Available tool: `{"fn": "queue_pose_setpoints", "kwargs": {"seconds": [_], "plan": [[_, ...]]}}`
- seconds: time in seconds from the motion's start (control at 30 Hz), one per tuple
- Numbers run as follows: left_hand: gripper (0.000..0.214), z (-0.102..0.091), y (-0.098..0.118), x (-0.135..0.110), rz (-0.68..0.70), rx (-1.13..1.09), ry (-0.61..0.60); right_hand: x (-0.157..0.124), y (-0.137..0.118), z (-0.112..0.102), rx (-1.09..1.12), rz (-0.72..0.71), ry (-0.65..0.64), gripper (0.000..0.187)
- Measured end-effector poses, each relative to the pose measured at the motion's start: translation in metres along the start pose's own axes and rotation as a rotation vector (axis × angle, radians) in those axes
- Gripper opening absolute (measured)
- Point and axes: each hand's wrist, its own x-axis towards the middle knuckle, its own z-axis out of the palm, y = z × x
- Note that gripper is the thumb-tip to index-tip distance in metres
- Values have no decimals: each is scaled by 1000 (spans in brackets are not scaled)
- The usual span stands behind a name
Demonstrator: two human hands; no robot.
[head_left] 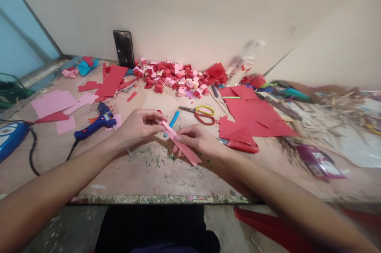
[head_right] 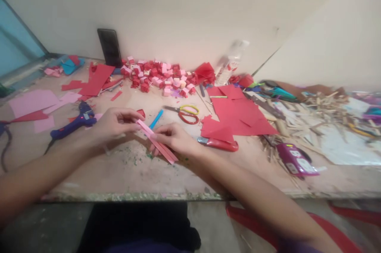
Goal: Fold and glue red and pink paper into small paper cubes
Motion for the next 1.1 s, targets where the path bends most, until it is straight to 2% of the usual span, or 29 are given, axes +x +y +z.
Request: {"fn": "queue_pose_setpoints", "kwargs": {"seconds": [0.17, 0.27, 0.37, 0.7, 0.93, 1.0, 1.1], "plan": [[34, 1, 1, 0, -97, -109, -31, 1, 4, 2, 77, -47, 79, 37], [27, 1, 2, -1, -175, -112, -99, 1, 4, 2, 50, -56, 103, 37], [29, 2, 3, -2, -156, -42, -141, 1, 3, 4, 15, -36, 98, 39], [26, 5, 6, -5, -86, -38, -47, 0, -2, 9, -42, 4, 104, 42], [19, 2, 2, -2, -72, -24, 14, -1, 0, 9, -63, 41, 61, 40], [20, 1, 3, -2, -95, -29, 3, -1, 1, 10, -63, 33, 75, 39], [23, -1, 5, -4, -200, -51, -48, -1, 3, 12, -29, 22, 84, 36]]}}
